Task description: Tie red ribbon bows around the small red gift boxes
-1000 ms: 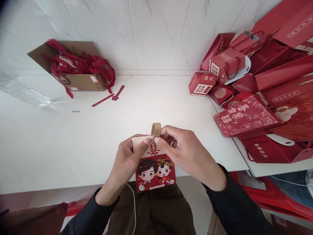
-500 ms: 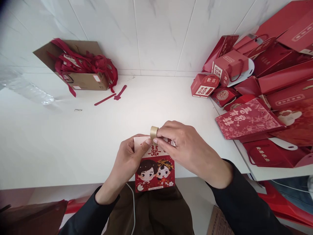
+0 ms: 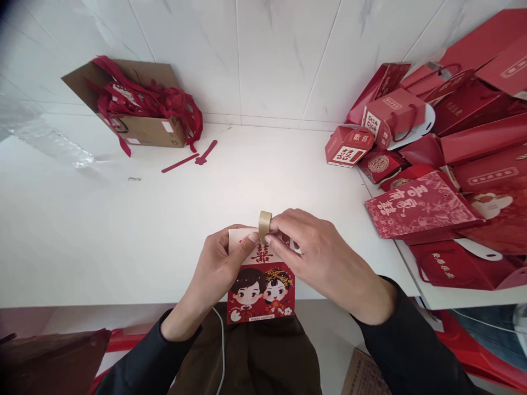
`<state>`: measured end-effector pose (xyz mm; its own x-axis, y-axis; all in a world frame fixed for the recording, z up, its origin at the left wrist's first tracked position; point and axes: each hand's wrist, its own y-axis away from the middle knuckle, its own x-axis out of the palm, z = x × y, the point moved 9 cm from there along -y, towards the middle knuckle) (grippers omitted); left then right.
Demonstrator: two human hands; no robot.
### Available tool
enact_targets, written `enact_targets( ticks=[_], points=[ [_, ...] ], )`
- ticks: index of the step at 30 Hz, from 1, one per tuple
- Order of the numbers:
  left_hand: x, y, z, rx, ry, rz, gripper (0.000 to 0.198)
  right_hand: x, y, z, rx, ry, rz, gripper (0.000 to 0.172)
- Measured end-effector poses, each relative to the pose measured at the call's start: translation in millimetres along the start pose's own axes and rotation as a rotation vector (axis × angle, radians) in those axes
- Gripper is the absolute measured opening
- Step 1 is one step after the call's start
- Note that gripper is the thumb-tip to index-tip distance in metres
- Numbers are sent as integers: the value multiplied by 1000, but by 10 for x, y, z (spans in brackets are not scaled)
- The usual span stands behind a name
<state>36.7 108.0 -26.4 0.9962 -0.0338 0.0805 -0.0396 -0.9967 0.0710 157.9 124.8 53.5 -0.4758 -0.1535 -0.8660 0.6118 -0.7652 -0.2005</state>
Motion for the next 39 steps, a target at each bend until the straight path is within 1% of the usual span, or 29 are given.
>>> enact_targets(
  ticks=[6, 12, 14, 18, 22, 27, 35, 39],
  points=[
    [11, 7, 24, -3, -8, 4, 32, 36, 53, -7, -8, -61, -12, 16],
    [-1, -1, 24, -9, -10, 0, 32, 76, 54, -41, 19, -93, 12, 15],
    [-5, -1, 13, -3, -13, -5, 31, 66, 55, -64, 45, -77, -15, 13],
    [7, -1, -2, 8, -3, -6, 29, 43, 86, -85, 77, -45, -68, 16],
    [25, 5, 58, -57, 68, -12, 30, 29, 139, -61, 65, -14, -89, 14],
    [80, 29, 91, -113, 170, 26, 31, 39, 168, -73, 78, -35, -82, 13],
    [80, 57, 127, -154, 173, -2, 29, 106, 162, -71, 47, -37, -30, 12],
    [87, 67, 130, -152, 165, -4, 26, 111, 171, -62, 57, -10, -71, 13]
  ],
)
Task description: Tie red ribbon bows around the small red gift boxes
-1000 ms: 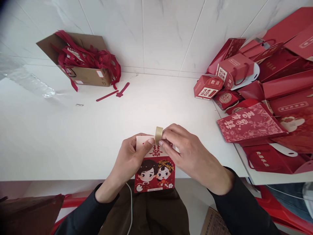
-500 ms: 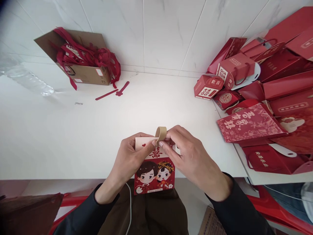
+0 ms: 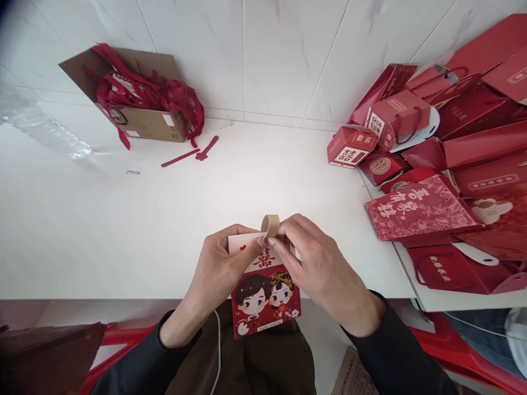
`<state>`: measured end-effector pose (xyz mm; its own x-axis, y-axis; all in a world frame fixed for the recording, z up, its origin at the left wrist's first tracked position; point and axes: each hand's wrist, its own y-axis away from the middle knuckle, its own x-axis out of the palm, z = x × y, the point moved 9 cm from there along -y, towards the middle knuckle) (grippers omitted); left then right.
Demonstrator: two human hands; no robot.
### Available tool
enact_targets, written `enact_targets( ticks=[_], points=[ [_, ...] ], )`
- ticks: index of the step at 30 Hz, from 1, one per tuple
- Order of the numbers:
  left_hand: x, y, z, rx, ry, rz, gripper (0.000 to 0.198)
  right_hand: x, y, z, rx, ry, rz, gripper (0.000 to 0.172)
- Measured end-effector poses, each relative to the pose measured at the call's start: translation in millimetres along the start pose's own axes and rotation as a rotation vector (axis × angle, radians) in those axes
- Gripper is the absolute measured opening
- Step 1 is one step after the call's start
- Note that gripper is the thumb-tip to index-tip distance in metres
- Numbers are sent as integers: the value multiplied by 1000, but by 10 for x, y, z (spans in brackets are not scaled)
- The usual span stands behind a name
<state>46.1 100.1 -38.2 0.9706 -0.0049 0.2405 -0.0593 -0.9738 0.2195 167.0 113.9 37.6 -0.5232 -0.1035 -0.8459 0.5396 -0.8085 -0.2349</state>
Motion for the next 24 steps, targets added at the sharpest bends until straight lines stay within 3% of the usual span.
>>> enact_targets(
  ticks=[6, 13, 24],
  points=[
    [40, 55, -50, 35, -48, 45, 18, -17, 12, -21, 57, 0, -69, 14],
    [54, 45, -9, -24, 25, 31, 21, -56, 15, -87, 157, -106, -96, 5],
    [58, 47, -17, -12, 44, 65, 24, -50, 31, -135, 207, -194, -35, 6]
  ],
)
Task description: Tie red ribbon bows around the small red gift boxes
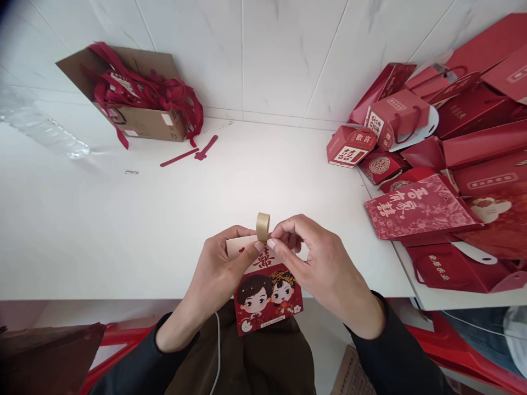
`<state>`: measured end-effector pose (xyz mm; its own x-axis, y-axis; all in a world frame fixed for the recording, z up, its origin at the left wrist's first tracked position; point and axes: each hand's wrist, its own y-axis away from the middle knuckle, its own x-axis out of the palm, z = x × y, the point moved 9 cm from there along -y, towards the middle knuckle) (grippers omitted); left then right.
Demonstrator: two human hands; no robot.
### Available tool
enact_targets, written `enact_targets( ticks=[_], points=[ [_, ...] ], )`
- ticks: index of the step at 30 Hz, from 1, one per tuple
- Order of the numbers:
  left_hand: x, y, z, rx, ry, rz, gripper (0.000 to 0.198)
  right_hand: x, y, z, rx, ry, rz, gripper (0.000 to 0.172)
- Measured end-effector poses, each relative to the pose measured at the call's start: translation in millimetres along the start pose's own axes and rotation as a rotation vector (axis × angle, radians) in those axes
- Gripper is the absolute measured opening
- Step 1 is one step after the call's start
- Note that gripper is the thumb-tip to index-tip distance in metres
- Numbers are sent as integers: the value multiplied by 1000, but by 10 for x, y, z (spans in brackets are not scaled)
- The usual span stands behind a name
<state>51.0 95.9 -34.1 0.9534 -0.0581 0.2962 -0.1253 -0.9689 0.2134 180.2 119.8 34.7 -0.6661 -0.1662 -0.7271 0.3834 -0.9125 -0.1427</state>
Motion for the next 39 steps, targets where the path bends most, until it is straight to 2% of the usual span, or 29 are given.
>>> enact_targets(
  ticks=[13, 22, 25, 28, 34, 39],
  points=[
    [-26, -9, 22, 5, -33, -2, 27, 15, -28, -54, 50, -47, 26, 6],
    [-42, -23, 16, 22, -70, -22, 26, -4, -43, 52, -35, 63, -84, 9],
    [-53, -23, 5, 38, -80, -44, 25, 23, -42, 62, -55, 64, -79, 8],
    [-25, -1, -3, 34, -74, -14, 23, 30, -48, 57, -60, 50, -77, 7],
    [6, 45, 11, -31, -38, 36, 20, 47, -61, 28, -29, 45, -40, 6],
    [-26, 33, 60, -56, -29, 21, 20, 79, -54, -19, -7, 20, -6, 5]
  ],
)
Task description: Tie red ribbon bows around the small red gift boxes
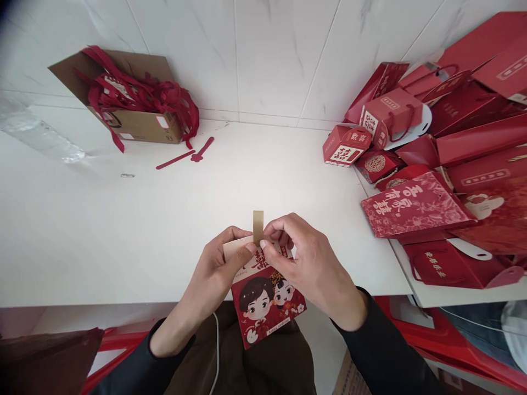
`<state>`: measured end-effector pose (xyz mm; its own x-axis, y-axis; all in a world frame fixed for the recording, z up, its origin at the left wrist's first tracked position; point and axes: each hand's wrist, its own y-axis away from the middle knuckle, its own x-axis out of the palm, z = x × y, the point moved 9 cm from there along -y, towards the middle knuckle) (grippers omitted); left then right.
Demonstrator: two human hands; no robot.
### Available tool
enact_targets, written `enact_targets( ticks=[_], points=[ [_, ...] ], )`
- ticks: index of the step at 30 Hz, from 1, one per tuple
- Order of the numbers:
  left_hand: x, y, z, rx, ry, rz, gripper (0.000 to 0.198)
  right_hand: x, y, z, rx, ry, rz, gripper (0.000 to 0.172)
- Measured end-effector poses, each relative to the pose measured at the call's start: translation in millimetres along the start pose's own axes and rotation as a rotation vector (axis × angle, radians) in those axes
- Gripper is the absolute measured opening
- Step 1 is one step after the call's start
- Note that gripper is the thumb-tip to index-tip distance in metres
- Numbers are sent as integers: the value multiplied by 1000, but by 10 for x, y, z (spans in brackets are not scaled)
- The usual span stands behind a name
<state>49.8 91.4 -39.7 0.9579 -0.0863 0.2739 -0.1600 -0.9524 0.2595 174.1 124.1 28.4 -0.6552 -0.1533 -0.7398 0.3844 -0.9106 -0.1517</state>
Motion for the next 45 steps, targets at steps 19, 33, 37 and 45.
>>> enact_targets(
  ticks=[19, 33, 37, 45],
  points=[
    [-20, 30, 13, 3, -30, -6, 22, 53, 11, -56, 45, -80, 5, 8],
    [-40, 34, 37, -22, -14, -5, 17, -44, 96, -118, 110, -132, -90, 12],
    [-46, 37, 16, -14, -13, -2, 16, -62, 109, -119, 78, -28, -161, 33],
    [-50, 53, -27, 36, -61, -13, 25, 47, 81, -129, 95, -150, -52, 16]
  ],
)
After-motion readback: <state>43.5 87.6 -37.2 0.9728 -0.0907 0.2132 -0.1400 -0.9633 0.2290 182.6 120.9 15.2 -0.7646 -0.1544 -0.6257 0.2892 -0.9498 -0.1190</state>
